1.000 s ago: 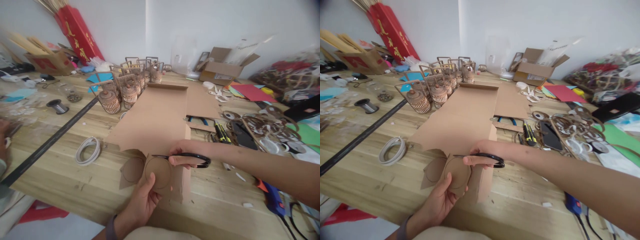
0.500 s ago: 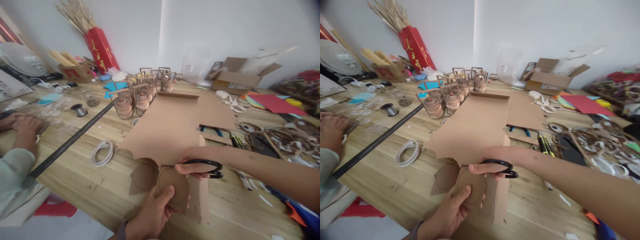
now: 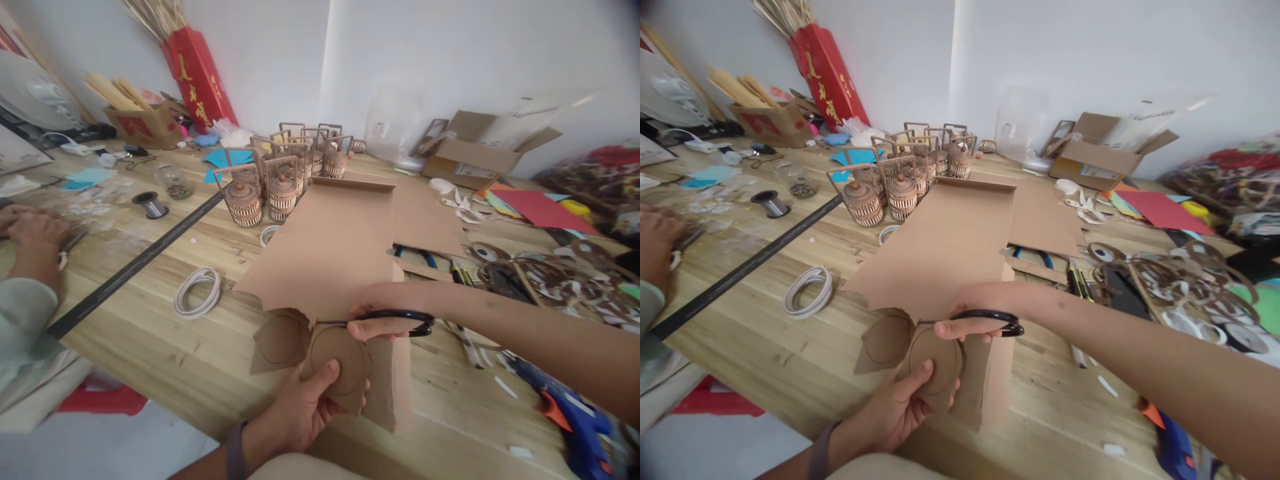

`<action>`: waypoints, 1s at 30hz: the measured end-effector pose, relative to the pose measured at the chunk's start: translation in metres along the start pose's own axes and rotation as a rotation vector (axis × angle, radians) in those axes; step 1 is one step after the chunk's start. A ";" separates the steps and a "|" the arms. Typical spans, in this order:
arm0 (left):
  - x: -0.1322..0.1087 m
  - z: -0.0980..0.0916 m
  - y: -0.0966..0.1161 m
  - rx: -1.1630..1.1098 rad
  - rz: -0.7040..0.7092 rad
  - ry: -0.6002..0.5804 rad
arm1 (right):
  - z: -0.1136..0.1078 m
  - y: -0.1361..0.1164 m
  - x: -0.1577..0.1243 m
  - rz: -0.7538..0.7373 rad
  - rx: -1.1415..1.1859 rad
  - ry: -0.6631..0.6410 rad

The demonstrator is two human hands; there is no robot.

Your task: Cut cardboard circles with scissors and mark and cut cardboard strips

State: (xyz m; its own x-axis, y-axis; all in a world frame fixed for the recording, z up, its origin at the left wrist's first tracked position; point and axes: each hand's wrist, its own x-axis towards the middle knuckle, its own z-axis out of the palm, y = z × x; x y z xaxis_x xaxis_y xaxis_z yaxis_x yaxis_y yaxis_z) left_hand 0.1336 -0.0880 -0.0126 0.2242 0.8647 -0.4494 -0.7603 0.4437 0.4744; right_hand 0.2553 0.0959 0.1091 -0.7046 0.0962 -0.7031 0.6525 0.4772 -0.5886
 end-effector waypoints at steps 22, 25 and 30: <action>-0.006 -0.012 -0.012 0.105 -0.129 -0.063 | 0.014 0.001 0.013 -0.102 -0.191 0.096; -0.018 -0.019 -0.002 0.281 -0.075 0.022 | 0.021 0.005 -0.004 -0.115 -0.201 0.165; -0.040 -0.029 0.064 0.766 0.190 0.591 | 0.040 0.033 -0.052 0.088 -0.010 0.647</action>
State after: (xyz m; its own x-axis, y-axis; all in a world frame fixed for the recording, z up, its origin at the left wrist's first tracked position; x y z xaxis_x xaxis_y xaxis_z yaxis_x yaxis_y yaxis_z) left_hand 0.0580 -0.1010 0.0139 -0.3599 0.7731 -0.5223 -0.1051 0.5227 0.8460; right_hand 0.3248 0.0716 0.1100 -0.6762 0.6401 -0.3649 0.7152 0.4513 -0.5337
